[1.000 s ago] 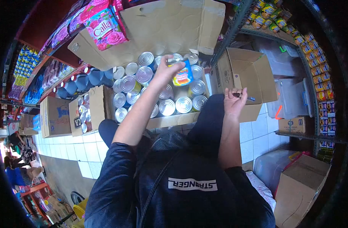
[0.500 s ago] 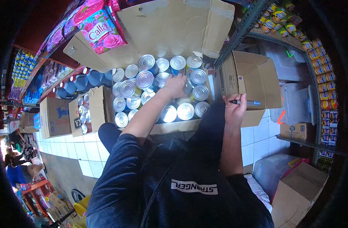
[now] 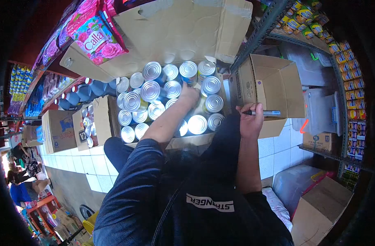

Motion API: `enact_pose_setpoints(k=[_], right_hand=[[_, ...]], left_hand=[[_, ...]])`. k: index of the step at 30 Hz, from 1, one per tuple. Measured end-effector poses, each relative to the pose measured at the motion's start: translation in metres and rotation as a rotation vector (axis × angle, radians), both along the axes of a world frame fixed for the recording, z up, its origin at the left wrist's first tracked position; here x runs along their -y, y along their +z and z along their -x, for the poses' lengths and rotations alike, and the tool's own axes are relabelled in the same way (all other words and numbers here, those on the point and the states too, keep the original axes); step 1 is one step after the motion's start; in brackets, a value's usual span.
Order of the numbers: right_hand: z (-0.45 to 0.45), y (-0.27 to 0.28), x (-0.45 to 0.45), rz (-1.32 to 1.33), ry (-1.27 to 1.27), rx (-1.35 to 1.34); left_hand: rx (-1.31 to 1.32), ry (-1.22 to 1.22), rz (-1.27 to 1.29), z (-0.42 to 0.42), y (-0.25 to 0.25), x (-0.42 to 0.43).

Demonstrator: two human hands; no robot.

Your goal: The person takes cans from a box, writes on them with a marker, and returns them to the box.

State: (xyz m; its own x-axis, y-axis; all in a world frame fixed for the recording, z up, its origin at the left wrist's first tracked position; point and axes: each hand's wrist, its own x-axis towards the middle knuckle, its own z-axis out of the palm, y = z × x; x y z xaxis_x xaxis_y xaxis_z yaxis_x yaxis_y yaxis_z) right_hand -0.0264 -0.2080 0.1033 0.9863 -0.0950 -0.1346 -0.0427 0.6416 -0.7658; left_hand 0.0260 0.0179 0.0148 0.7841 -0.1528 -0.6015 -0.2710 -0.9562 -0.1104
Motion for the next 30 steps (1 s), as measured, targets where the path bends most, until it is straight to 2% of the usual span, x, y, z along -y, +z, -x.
enact_pose_setpoints(k=[2,5,8,12,15,18,23,25,28,30], right_hand=[[0.000,-0.004,0.001,-0.010,0.021,0.006],[-0.001,-0.003,0.002,-0.009,0.021,0.007],[0.000,0.000,0.000,-0.008,0.009,-0.009],[-0.001,-0.001,-0.002,0.026,0.006,-0.003],[-0.002,-0.003,0.000,0.010,0.025,0.007],[-0.003,-0.001,-0.002,0.006,0.031,0.008],[-0.003,-0.006,-0.001,0.022,0.041,0.005],[-0.002,-0.008,0.002,0.038,0.068,0.034],[0.001,-0.008,0.002,0.046,0.059,0.065],[0.001,-0.005,-0.002,0.037,0.005,0.070]], left_hand=[[0.021,0.025,-0.011,0.000,-0.006,0.002],[0.398,-0.008,0.054,-0.002,-0.004,-0.004],[0.422,0.236,0.205,-0.015,0.060,-0.009],[0.634,0.248,0.307,-0.023,0.046,-0.009],[0.677,0.368,0.261,-0.025,0.059,-0.012],[0.613,0.512,0.171,-0.033,0.048,-0.029],[0.642,0.396,0.278,-0.031,0.037,-0.039],[0.657,0.385,0.325,-0.025,0.049,-0.039],[0.798,0.410,0.665,0.003,0.076,-0.038],[0.709,0.540,0.971,0.023,0.102,-0.035]])
